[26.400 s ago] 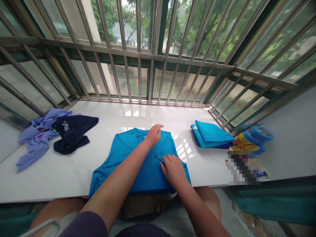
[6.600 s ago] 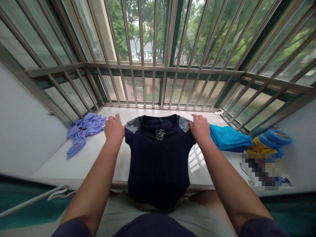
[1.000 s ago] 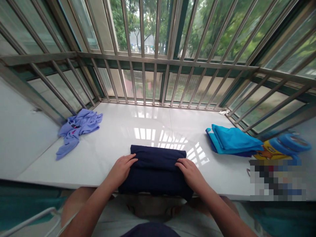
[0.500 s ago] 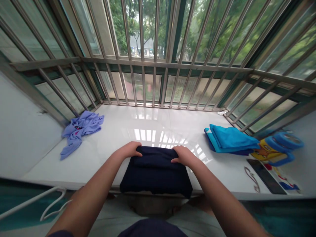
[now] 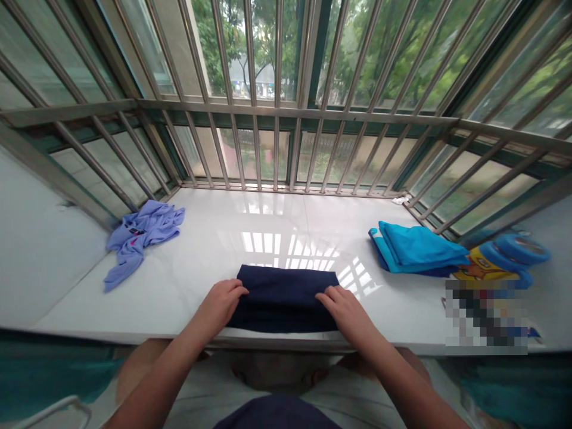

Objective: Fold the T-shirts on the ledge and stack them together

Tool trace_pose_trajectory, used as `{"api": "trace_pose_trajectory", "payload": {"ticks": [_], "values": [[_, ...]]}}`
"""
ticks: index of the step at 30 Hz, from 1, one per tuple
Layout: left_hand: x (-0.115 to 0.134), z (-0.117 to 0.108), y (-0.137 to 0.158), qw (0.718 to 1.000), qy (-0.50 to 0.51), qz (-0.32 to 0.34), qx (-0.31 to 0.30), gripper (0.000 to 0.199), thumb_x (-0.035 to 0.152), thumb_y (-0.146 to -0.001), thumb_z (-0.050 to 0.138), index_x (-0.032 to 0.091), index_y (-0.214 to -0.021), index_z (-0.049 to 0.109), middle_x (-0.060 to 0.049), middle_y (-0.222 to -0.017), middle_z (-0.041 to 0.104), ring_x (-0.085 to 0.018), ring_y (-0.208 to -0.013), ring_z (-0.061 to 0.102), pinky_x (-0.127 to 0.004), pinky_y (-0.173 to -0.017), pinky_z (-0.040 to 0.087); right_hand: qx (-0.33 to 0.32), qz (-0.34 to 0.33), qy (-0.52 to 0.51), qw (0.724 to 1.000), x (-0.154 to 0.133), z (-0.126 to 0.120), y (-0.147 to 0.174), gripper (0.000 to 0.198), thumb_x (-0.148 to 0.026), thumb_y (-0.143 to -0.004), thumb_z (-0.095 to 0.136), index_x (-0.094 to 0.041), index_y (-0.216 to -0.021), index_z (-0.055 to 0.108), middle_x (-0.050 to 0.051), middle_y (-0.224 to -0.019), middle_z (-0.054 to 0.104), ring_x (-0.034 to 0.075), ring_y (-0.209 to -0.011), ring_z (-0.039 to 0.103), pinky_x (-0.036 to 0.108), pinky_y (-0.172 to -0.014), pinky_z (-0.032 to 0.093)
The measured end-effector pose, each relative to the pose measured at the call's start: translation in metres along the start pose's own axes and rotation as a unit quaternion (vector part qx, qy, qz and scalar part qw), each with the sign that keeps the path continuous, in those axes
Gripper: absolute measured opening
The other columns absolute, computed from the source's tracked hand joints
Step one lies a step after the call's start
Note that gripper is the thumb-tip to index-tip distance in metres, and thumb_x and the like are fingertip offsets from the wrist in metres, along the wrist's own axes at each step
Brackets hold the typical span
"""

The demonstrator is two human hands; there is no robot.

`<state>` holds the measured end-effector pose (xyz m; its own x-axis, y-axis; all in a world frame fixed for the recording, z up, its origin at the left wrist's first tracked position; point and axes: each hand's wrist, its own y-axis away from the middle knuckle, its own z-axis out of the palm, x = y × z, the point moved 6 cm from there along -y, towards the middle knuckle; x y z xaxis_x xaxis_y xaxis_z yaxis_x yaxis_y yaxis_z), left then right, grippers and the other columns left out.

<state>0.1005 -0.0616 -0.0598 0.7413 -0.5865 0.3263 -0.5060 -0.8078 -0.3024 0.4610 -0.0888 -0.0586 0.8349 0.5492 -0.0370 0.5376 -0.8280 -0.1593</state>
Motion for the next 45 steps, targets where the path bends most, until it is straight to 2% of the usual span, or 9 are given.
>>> {"api": "trace_pose_trajectory", "payload": {"ticks": [6, 11, 15, 19, 24, 27, 33, 38, 45], "values": [[0.009, 0.02, 0.073, 0.999, -0.028, 0.001, 0.025, 0.038, 0.02, -0.104, 0.055, 0.028, -0.137, 0.071, -0.009, -0.154, 0.067, -0.028, -0.137, 0.067, -0.051, -0.119, 0.053, 0.044, 0.029, -0.045, 0.998, -0.01, 0.014, 0.055, 0.077, 0.004, -0.079, 0.055, -0.022, -0.151, 0.061, 0.012, -0.131, 0.071, 0.028, -0.119, 0.066, 0.042, -0.103, 0.055], [0.025, 0.022, 0.082, 0.998, -0.046, 0.019, 0.023, 0.034, 0.03, -0.103, 0.067, 0.028, -0.137, 0.071, -0.01, -0.156, 0.066, -0.031, -0.145, 0.062, -0.057, -0.125, 0.047, 0.101, 0.064, -0.078, 0.99, -0.028, -0.001, 0.051, 0.036, -0.016, -0.102, 0.058, -0.021, -0.135, 0.07, 0.012, -0.122, 0.074, 0.027, -0.113, 0.068, 0.041, -0.098, 0.057], [0.047, 0.035, 0.086, 0.995, -0.044, 0.08, -0.037, 0.022, 0.02, -0.102, 0.067, 0.027, -0.122, 0.074, -0.006, -0.158, 0.065, -0.027, -0.149, 0.058, -0.057, -0.132, 0.037, 0.071, 0.031, -0.073, 0.994, -0.064, 0.014, 0.051, 0.053, -0.022, -0.099, 0.069, -0.02, -0.15, 0.059, 0.013, -0.134, 0.071, 0.03, -0.122, 0.065, 0.045, -0.106, 0.052], [0.052, 0.039, 0.097, 0.99, -0.034, 0.115, -0.07, 0.015, 0.014, -0.103, 0.064, 0.025, -0.108, 0.072, -0.004, -0.161, 0.062, -0.023, -0.15, 0.057, -0.053, -0.135, 0.034, 0.036, 0.077, -0.051, 0.995, -0.071, 0.029, 0.062, 0.06, -0.018, -0.094, 0.075, -0.023, -0.151, 0.058, 0.009, -0.118, 0.072, 0.028, -0.107, 0.066, 0.044, -0.097, 0.05], [0.035, 0.036, 0.102, 0.997, -0.046, 0.054, -0.015, 0.041, 0.024, -0.103, 0.065, 0.025, -0.145, 0.064, -0.011, -0.156, 0.066, -0.028, -0.144, 0.063, -0.054, -0.124, 0.049, 0.032, 0.094, -0.058, 0.993, -0.062, 0.026, 0.067, 0.032, -0.021, -0.095, 0.076, -0.029, -0.125, 0.07, 0.007, -0.113, 0.069, 0.028, -0.105, 0.064, 0.041, -0.093, 0.047], [0.022, 0.04, 0.105, 0.997, -0.067, 0.015, 0.029, 0.044, 0.018, -0.104, 0.056, 0.026, -0.146, 0.065, -0.011, -0.151, 0.069, -0.03, -0.134, 0.068, -0.051, -0.114, 0.057, 0.051, 0.126, -0.064, 0.989, -0.045, 0.022, 0.071, 0.009, -0.032, -0.103, 0.069, -0.025, -0.108, 0.068, 0.011, -0.117, 0.067, 0.03, -0.109, 0.064, 0.043, -0.095, 0.048], [0.005, 0.051, 0.117, 0.996, -0.082, -0.013, 0.033, 0.047, 0.014, -0.104, 0.05, 0.026, -0.147, 0.066, -0.011, -0.136, 0.075, -0.029, -0.124, 0.073, -0.046, -0.109, 0.061, 0.076, 0.349, 0.018, 0.934, 0.009, 0.022, 0.084, 0.049, -0.056, -0.106, 0.058, -0.014, -0.131, 0.061, 0.026, -0.119, 0.065, 0.04, -0.101, 0.067, 0.044, -0.073, 0.051], [0.007, 0.038, 0.115, 0.998, -0.055, 0.013, 0.029, 0.037, 0.013, -0.104, 0.052, 0.026, -0.131, 0.073, -0.009, -0.117, 0.078, -0.024, -0.106, 0.075, -0.037, -0.095, 0.064, -0.031, 0.337, -0.042, 0.94, 0.018, 0.036, 0.072, 0.019, -0.039, -0.106, 0.061, -0.022, -0.1, 0.067, 0.014, -0.097, 0.072, 0.032, -0.093, 0.073, 0.038, -0.078, 0.051], [0.035, 0.02, 0.097, 0.998, 0.006, -0.031, 0.057, 0.03, 0.013, -0.104, 0.052, 0.028, -0.116, 0.075, -0.01, -0.12, 0.076, -0.025, -0.114, 0.072, -0.042, -0.099, 0.06, -0.025, 0.414, -0.092, 0.905, 0.043, 0.028, 0.079, 0.024, -0.042, -0.107, 0.054, -0.025, -0.092, 0.062, 0.008, -0.082, 0.073, 0.027, -0.077, 0.073, 0.034, -0.067, 0.047]]}}
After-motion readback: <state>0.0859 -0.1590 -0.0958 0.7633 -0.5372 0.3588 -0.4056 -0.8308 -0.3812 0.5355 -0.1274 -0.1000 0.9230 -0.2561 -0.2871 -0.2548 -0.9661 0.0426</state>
